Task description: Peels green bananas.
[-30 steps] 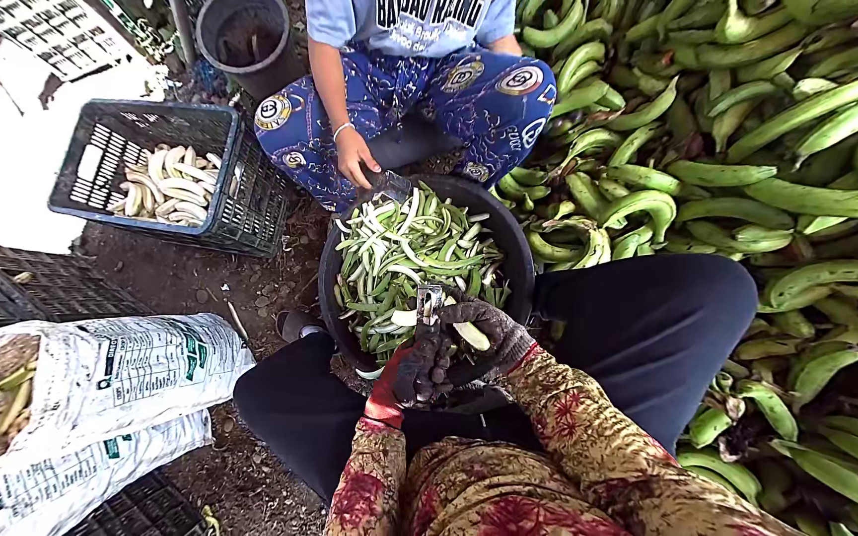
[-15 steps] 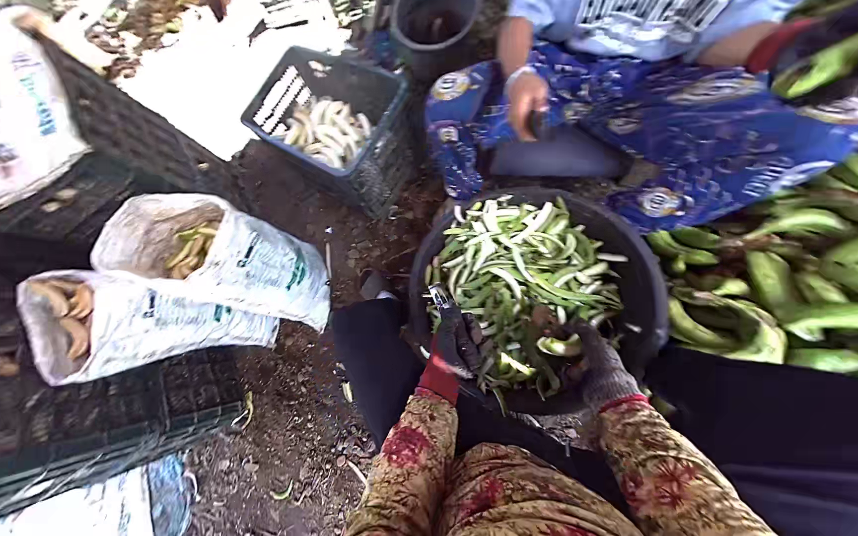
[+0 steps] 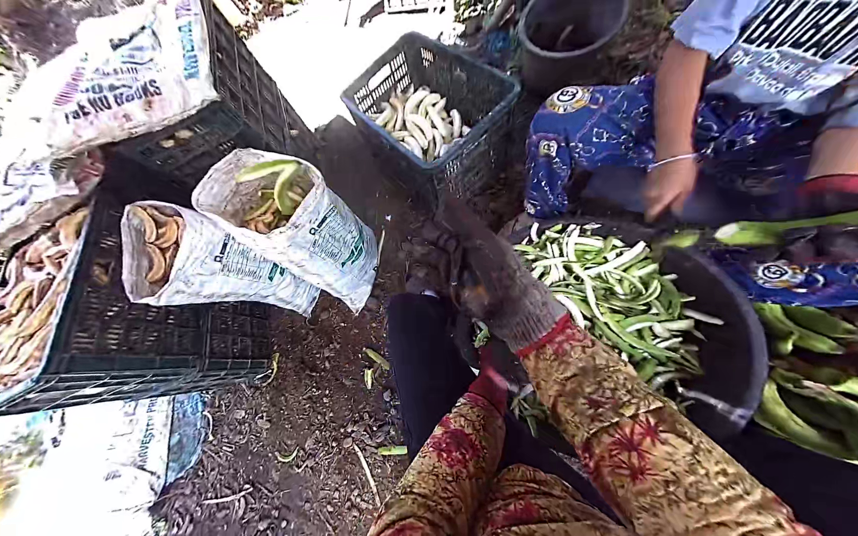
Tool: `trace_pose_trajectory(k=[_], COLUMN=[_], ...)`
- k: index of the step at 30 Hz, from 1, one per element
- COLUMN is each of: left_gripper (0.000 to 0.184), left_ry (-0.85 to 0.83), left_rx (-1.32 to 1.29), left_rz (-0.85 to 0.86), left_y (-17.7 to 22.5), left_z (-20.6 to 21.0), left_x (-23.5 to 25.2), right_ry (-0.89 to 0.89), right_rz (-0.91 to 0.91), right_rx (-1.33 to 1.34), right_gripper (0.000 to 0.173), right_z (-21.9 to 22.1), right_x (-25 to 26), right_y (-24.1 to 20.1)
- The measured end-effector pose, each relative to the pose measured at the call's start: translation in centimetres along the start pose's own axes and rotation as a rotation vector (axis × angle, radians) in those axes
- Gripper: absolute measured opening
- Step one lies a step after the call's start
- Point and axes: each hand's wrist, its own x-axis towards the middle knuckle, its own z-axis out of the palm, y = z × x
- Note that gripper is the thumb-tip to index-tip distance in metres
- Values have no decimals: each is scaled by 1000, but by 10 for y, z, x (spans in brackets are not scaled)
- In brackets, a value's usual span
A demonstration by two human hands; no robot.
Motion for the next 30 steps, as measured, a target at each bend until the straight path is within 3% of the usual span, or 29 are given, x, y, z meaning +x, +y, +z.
trace_pose_trajectory(k=[2, 3, 4, 5, 10, 13, 16, 21, 25, 30], left_gripper=[40, 41, 45, 47, 50, 49, 43, 43, 42, 42], left_ry=[179, 117, -219, -318, -306, -281, -244, -296, -317, -287], left_rx=[11, -3, -18, -54, 175, 325, 387, 361, 364, 425], left_rz=[2, 28, 131, 166, 218, 208, 164, 132, 127, 131], left_y=[-12, -25, -47, -61, -79, -88, -93, -94, -93, -94], left_z=[17, 10, -24, -36, -29, -25, -21, -23, -33, -40], left_x=[25, 47, 92, 126, 149, 166, 165, 167, 170, 173], right_ry=[242, 354, 473, 589, 1125, 1365, 1397, 1249, 1090, 1156], right_rz=[35, 16, 5, -3, -78, -75, 93, 285, 602, 812], right_rx=[-41, -30, -19, -11, 112, 107, -28, -379, -708, -799], right_gripper=[47, 44, 47, 50, 46, 43, 41, 48, 56, 65], right_z=[-43, -77, -114, -149, -288, -325, -340, -354, -369, -383], right_x=[-20, -27, -34, -43, -139, -180, -190, -159, -127, -94], right_y=[7, 15, 23, 30, 54, 61, 77, 103, 110, 120])
